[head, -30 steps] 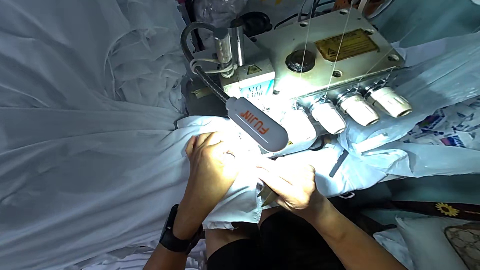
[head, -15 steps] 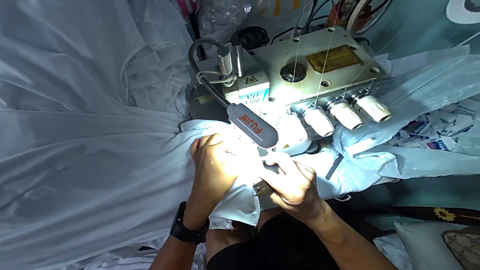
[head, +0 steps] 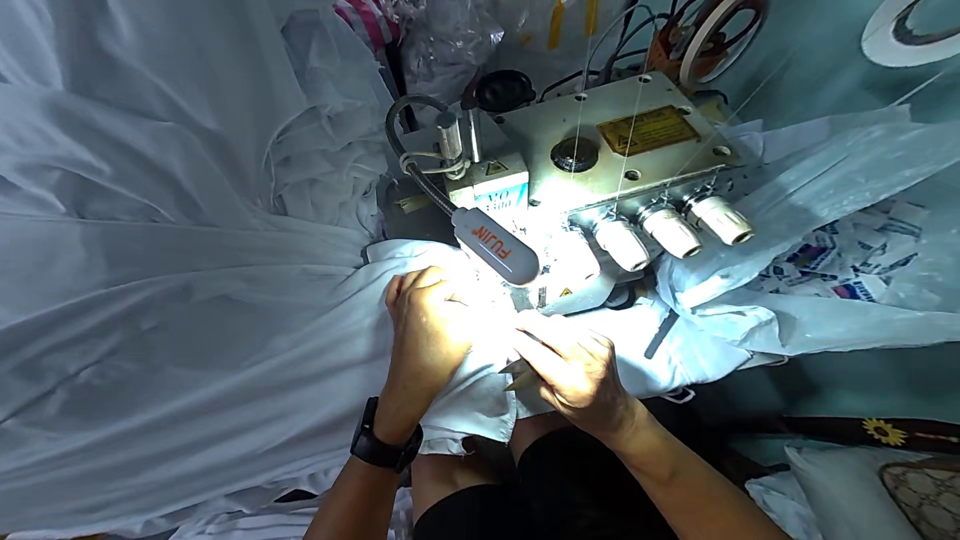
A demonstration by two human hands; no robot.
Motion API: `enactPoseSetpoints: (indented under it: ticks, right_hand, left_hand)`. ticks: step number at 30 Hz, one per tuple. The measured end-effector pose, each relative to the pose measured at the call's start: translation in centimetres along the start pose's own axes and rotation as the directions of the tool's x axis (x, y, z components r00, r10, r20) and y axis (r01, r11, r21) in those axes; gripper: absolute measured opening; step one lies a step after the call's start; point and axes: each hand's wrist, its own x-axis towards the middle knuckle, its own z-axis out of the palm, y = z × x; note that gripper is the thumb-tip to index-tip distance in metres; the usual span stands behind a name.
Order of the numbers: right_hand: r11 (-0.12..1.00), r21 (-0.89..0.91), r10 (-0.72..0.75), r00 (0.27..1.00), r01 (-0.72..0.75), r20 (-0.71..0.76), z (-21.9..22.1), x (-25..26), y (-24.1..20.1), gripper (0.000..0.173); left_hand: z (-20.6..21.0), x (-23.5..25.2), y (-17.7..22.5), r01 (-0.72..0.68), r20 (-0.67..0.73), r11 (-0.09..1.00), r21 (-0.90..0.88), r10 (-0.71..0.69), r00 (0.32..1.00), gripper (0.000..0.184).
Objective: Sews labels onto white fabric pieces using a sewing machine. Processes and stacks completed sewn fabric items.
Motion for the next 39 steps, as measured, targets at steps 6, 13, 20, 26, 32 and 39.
enactPoseSetpoints:
  ticks: [6,13,20,26,32,39]
  right_hand:
    - [1.000,0.004,-0.028,1.000,0.028,0.007,-0.1,0.2,0.1,0.018]
    - [0.999,-0.005,-0.045,0.998,0.045,0.045,-0.3,0.4,0.1,0.020]
    - [0.999,-0.002,-0.035,0.999,0.035,0.021,0.0,0.2,0.0,0.021]
    - [0.999,-0.037,-0.025,0.998,0.027,0.050,-0.2,0.5,-0.1,0.021]
    - [0.993,-0.119,0.021,0.997,-0.011,0.081,-0.6,0.4,-1.0,0.024]
    - [0.986,-0.146,0.094,0.994,-0.085,0.058,-0.1,0.7,-1.0,0.025]
  left_hand:
    - [0.2,-0.1,0.0,-0.007,-0.025,1.000,0.006,0.007,1.000,0.015]
    - [0.2,-0.2,0.0,0.012,-0.019,1.000,0.015,-0.012,1.000,0.014]
    - [0.1,-0.2,-0.1,0.000,-0.014,1.000,0.014,0.000,1.000,0.015]
    - [0.0,-0.4,0.0,-0.003,-0.018,1.000,0.023,0.004,1.000,0.013]
    - [-0.8,-0.8,-2.1,-0.244,0.041,0.969,0.025,0.243,0.969,0.013]
    - [-0.7,0.3,-3.0,-0.258,0.061,0.966,-0.030,0.260,0.964,0.016]
